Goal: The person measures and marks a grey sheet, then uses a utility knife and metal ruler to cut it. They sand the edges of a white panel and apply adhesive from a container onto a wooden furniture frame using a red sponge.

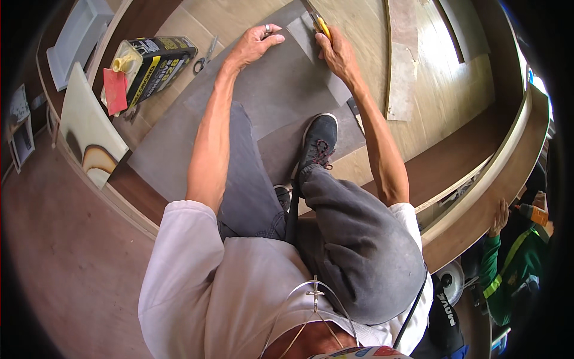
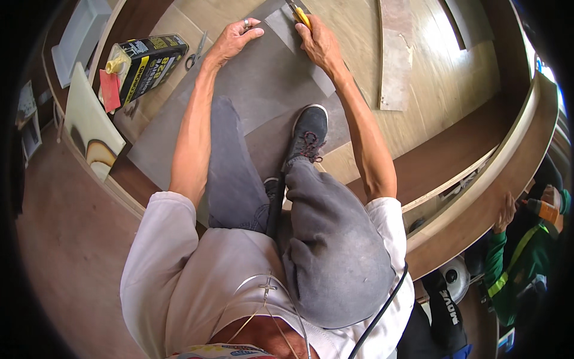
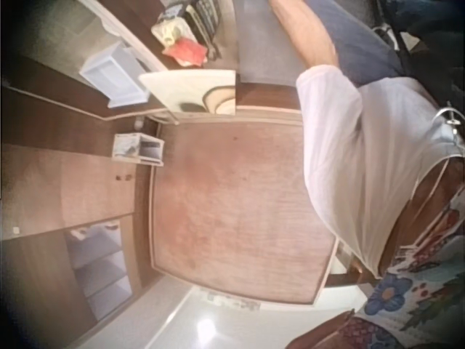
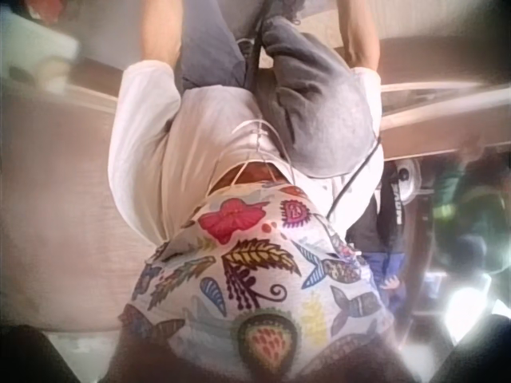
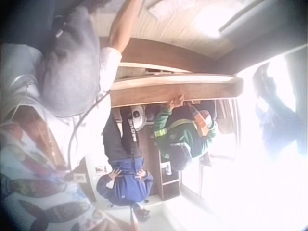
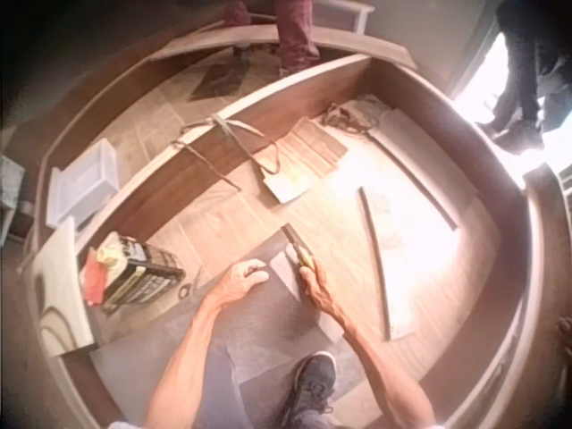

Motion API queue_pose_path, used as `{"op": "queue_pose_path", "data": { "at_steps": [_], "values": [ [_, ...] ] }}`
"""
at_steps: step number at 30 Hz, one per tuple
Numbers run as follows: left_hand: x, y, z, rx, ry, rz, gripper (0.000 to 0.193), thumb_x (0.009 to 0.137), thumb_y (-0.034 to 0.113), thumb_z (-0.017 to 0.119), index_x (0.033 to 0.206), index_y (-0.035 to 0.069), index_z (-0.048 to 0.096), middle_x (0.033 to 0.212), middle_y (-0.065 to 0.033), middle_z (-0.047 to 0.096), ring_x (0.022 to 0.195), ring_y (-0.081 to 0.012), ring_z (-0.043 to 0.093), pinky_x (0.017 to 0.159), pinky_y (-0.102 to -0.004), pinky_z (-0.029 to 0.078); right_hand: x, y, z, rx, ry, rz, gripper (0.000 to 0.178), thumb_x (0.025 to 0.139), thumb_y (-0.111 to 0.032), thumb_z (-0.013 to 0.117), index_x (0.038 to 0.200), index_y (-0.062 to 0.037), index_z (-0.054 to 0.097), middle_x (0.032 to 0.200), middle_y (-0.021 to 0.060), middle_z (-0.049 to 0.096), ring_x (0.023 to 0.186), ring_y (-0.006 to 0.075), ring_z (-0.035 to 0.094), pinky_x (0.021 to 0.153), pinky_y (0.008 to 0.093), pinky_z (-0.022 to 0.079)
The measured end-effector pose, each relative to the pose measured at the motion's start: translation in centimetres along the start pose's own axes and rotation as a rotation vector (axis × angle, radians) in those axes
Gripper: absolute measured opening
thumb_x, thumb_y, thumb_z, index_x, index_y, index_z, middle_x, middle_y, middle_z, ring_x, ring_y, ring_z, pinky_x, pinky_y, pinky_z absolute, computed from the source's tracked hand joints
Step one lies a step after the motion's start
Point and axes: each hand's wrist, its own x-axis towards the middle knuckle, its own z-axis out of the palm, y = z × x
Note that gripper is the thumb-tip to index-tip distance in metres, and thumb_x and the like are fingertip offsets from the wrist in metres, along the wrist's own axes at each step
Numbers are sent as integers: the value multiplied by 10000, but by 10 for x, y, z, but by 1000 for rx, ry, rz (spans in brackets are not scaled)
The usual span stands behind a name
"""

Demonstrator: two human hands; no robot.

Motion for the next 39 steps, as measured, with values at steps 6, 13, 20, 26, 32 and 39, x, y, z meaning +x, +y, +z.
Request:
{"op": "queue_pose_path", "data": {
  "at_steps": [6,13,20,26,32,39],
  "values": [
    [-2,17,3,-23,-39,33,321,908,197,661,1221,132,636,1027,-32,656,978,-142,594,853,-299,479,-2,6,-5,48,-3,-2,330,994,-317,519,1163,-36,556,858,94,694,654,206,677,649,371,513],
    [17,25,-11,128,-283,145,402,919,134,601,1319,162,581,1260,23,607,1088,-170,555,1004,-325,420,-4,4,-8,70,-3,3,280,989,-303,522,1098,-49,571,846,83,699,671,215,679,648,375,512],
    [28,27,-14,180,-354,52,392,918,109,587,1306,163,589,1235,33,616,1075,-150,531,1030,-326,392,-51,-27,-38,-291,-44,-32,256,979,-300,531,1089,-74,576,745,197,663,707,394,650,641,474,500],
    [37,7,-8,143,-298,231,435,879,81,595,1301,191,597,923,47,516,848,-107,474,822,-288,402,-55,-40,-36,-414,-73,-36,262,972,-292,538,1097,-65,572,724,222,652,726,417,647,656,515,493],
    [37,6,-8,149,-293,238,452,862,74,595,1291,217,607,719,70,436,678,-77,403,672,-264,385,-51,-38,-28,-438,-82,-53,258,972,-288,539,1074,-53,568,728,222,650,730,423,642,655,516,488],
    [32,15,-8,149,-319,133,452,863,72,590,1288,224,609,727,66,455,688,-78,415,680,-267,396,-48,-37,-25,-401,-90,-66,250,967,-279,548,1064,-49,560,717,217,645,730,427,638,655,522,484]
  ]
}}
